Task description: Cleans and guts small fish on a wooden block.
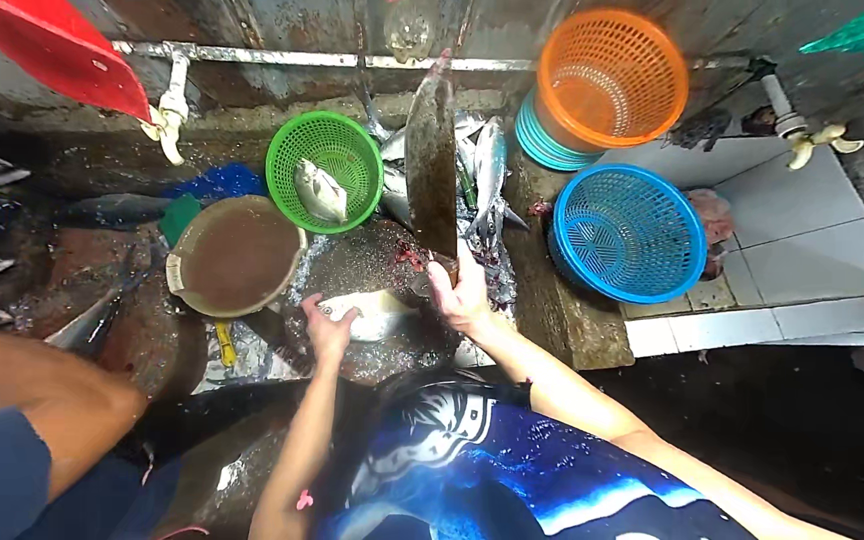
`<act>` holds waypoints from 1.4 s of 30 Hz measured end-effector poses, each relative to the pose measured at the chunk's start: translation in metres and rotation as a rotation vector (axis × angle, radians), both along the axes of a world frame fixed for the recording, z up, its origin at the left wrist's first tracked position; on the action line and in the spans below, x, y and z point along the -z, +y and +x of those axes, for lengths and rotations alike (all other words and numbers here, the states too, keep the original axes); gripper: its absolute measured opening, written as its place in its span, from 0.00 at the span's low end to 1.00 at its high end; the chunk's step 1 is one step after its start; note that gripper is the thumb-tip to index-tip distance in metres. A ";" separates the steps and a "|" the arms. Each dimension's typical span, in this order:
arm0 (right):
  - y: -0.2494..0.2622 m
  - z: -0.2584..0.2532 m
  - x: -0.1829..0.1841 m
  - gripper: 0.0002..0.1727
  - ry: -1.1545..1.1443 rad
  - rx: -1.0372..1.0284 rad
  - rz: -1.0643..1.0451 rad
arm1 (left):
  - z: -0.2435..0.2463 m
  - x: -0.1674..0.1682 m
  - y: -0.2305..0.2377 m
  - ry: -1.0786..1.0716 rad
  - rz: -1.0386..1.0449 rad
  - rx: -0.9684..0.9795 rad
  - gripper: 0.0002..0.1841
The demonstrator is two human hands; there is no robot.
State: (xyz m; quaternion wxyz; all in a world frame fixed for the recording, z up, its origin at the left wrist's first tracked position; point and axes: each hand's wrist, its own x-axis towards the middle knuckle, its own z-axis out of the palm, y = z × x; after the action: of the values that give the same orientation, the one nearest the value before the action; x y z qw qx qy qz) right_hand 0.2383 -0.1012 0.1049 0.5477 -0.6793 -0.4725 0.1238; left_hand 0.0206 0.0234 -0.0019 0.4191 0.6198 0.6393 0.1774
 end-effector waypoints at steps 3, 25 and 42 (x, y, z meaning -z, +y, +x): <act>-0.012 -0.006 0.072 0.25 -0.144 -0.152 -0.495 | 0.006 0.001 -0.001 0.002 -0.005 0.017 0.51; -0.051 0.030 0.084 0.22 -0.039 0.099 -0.749 | 0.119 0.001 -0.041 0.387 0.108 0.434 0.72; -0.054 -0.050 0.024 0.26 0.011 0.226 -0.463 | 0.072 -0.069 0.002 0.307 -0.146 0.699 0.37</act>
State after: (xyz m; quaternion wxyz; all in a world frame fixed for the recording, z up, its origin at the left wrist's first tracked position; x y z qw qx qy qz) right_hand 0.1880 -0.1549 0.0814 0.3907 -0.8343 -0.3498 0.1702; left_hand 0.0924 0.0251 0.0673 0.3967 0.7882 0.4558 -0.1171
